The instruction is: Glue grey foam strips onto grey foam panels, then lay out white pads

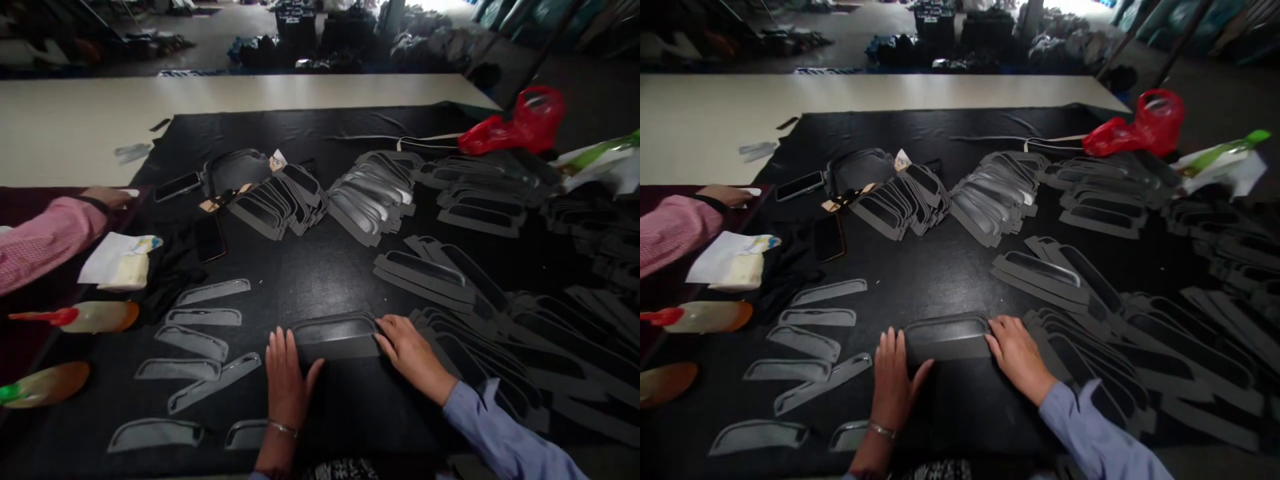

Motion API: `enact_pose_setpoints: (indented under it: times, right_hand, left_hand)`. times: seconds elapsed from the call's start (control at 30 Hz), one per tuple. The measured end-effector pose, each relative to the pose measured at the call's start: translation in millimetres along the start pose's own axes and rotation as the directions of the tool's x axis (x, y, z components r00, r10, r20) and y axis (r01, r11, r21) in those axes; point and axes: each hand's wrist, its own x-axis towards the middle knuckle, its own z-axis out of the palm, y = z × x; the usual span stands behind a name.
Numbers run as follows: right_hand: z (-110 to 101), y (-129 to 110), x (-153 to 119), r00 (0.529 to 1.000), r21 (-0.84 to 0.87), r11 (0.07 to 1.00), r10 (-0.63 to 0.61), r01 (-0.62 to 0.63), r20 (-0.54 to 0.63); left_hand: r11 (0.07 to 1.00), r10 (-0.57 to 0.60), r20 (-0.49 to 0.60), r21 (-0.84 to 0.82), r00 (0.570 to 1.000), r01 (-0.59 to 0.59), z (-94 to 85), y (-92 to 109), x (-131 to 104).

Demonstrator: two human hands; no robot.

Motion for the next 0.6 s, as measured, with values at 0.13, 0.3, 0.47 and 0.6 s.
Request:
enact_pose_setpoints:
  times: [0.13, 0.3, 0.47, 0.6]
  right_hand:
    - [12.3, -10.8, -15.1, 0.999, -0.090, 0.996, -0.001, -0.003, -0.045]
    - [19.9, -19.2, -13.2, 0.993, -0.070, 0.995, 0.061, -0.069, -0.103]
    - [27.2, -23.9, -14.4, 0.974, -0.001, 0.989, 0.148, -0.150, -0.174]
    - [24.9, -31.0, -12.7, 0.944, 0.117, 0.979, 0.195, -0.169, -0.266]
  left_hand:
    - [0.999, 0.019, -0.041, -0.028, 0.999, -0.020, 7.9, -7.6, -3.1]
    - [0.993, -0.013, -0.047, -0.114, 0.999, 0.008, 14.9, -7.3, -1.3]
    - [0.975, -0.054, -0.036, -0.217, 0.998, 0.045, 19.7, -8.0, -2.1]
    - [0.949, -0.099, 0.019, -0.300, 0.995, 0.100, 21.7, -9.1, -2.5]
